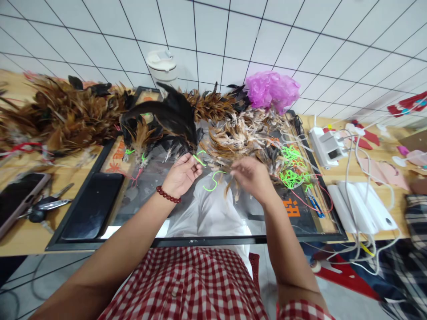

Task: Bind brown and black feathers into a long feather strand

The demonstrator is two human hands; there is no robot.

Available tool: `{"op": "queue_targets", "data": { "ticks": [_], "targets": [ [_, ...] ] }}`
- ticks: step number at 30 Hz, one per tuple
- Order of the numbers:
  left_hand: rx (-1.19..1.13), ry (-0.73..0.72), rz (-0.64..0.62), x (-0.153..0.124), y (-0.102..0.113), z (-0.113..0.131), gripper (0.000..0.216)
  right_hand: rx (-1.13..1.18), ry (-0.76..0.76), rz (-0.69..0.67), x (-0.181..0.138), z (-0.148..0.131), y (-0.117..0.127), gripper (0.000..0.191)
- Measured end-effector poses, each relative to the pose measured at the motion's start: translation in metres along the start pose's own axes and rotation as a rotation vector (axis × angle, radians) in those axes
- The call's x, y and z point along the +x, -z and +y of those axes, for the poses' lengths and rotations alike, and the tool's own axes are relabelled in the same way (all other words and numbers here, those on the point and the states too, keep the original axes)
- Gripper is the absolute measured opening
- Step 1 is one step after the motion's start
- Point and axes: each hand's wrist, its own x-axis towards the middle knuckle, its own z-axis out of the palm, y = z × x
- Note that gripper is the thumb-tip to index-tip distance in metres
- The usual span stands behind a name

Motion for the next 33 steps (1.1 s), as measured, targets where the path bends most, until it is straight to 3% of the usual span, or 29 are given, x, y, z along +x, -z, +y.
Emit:
{"op": "queue_targets", "data": {
  "ticks": [2,3,4,5,7,11,13,17,22,33],
  "targets": [
    [-0.023,0.004,-0.011,0.0,0.0,0.0,0.029,0.169,0.016,-0.535,-0.015,-0.008,-0.001,0.02],
    [-0.034,0.009,-0.011,0.0,0.0,0.0,0.028,0.209,0.01,-0.736,-0.021,-0.01,-0.004,0.022],
    [-0.042,0.014,-0.008,0.001,0.001,0.0,0.028,0.222,-0.004,-0.858,-0.024,-0.01,-0.007,0.024],
    [-0.047,0.019,-0.003,0.001,0.001,0.0,0.027,0.215,-0.018,-0.885,-0.025,-0.007,-0.01,0.025],
    [-0.044,0.027,0.011,0.001,0.001,0.0,0.026,0.155,-0.029,-0.696,-0.02,0.002,-0.013,0.025],
    [-0.002,0.056,0.01,0.001,0.001,0.0,0.023,-0.048,-0.028,-0.013,0.008,0.015,-0.014,0.018],
    [0.029,0.095,-0.032,-0.001,0.0,-0.001,0.022,0.062,-0.036,0.13,0.019,0.011,-0.022,0.018],
    [0.055,0.148,-0.114,-0.004,-0.002,-0.003,0.021,0.34,-0.028,0.21,0.025,-0.008,-0.055,0.027],
    [0.093,0.117,-0.103,-0.004,-0.003,-0.007,0.021,0.625,-0.116,0.104,0.019,-0.019,-0.079,0.035],
    [0.287,0.194,-0.228,-0.008,-0.001,-0.009,0.029,0.358,-0.06,0.281,0.017,-0.011,-0.074,0.021]
  ]
}}
